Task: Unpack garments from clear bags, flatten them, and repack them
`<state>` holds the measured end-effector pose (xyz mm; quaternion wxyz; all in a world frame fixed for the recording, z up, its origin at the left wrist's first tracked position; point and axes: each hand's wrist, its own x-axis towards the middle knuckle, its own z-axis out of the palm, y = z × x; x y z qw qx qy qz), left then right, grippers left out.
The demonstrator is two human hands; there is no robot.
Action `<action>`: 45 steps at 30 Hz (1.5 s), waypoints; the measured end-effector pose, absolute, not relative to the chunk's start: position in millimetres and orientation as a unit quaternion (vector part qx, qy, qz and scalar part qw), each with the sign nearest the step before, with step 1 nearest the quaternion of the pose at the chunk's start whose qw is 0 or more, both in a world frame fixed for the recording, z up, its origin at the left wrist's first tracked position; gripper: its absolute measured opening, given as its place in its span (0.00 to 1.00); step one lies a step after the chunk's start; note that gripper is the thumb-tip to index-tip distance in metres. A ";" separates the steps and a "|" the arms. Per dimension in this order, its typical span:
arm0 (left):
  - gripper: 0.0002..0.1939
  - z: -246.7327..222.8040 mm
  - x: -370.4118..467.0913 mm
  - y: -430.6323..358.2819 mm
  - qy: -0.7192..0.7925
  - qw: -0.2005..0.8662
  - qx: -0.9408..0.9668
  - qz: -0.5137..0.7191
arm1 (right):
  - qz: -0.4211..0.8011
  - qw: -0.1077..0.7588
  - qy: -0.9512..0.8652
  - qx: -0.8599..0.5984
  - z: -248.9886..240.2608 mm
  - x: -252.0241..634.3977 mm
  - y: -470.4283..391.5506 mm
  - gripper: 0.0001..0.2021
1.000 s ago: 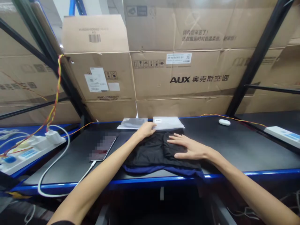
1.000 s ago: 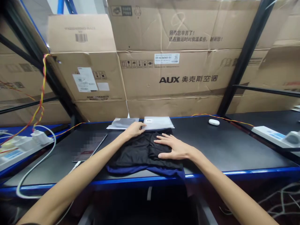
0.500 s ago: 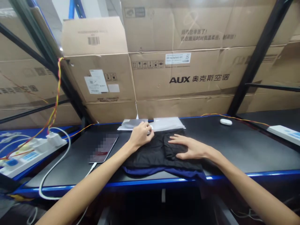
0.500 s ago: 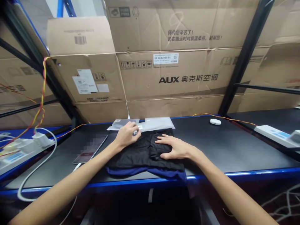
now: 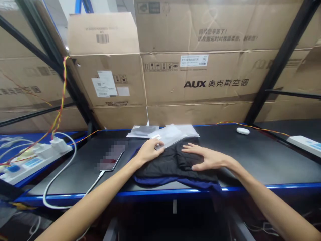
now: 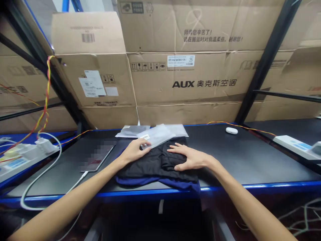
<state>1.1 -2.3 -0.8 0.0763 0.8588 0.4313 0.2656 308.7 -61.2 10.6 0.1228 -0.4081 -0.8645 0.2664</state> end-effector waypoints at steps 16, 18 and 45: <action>0.11 -0.2 2.7 -6.7 0.463 -0.006 0.845 0.266 | 0.219 0.202 -0.860 -0.414 8.7 305.7 -62.2 0.26; 0.09 -1.3 3.3 -6.9 0.467 -0.011 0.842 0.269 | 0.230 0.186 -0.863 -0.409 9.2 305.8 -63.4 0.29; 0.17 -9.7 9.3 -11.0 0.400 0.016 0.862 0.311 | 0.164 0.345 -0.822 -0.423 12.6 296.8 -69.8 0.24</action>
